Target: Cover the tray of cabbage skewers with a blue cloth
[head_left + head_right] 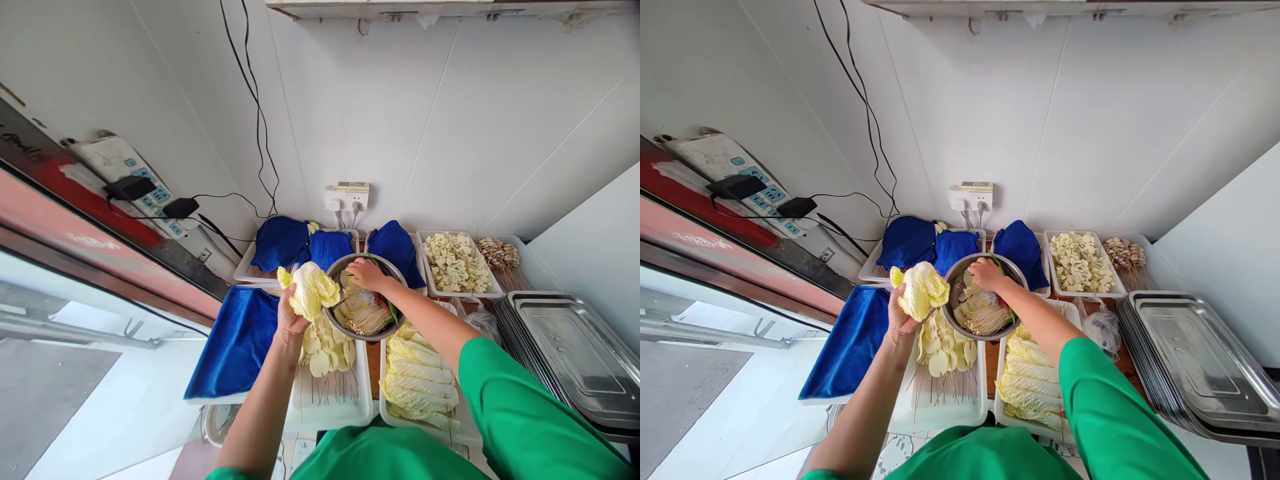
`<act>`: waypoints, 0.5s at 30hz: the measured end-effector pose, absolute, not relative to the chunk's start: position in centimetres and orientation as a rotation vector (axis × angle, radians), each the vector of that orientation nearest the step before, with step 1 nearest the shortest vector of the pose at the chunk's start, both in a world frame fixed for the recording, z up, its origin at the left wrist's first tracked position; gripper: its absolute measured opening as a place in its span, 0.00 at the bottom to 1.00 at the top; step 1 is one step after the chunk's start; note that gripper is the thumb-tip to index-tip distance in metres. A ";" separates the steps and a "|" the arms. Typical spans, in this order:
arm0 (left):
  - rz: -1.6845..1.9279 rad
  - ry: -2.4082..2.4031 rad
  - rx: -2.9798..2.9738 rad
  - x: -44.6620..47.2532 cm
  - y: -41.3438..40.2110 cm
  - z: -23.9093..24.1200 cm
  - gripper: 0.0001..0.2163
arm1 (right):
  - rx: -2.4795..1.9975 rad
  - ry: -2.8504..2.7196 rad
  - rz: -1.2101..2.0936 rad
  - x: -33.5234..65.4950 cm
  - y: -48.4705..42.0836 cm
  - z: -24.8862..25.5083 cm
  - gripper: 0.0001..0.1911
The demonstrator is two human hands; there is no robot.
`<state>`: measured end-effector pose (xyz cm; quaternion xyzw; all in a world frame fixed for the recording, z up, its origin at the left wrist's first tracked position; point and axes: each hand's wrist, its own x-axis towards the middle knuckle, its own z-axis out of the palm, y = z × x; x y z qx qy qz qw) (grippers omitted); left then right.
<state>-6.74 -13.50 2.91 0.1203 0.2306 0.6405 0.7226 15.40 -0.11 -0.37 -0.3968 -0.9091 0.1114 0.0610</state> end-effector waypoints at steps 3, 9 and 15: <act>1.463 0.496 0.283 -8.1 -14.5 3.6 0.26 | -1.312 -2.864 0.205 13.3 0.3 -1.2 0.13; 1.506 0.536 0.294 -10.3 -15.7 3.6 0.24 | -1.370 -3.021 0.083 11.6 1.5 -2.4 0.06; 1.459 0.537 0.290 -10.3 -15.4 2.7 0.23 | -1.108 -3.023 0.163 12.2 2.3 -0.2 0.07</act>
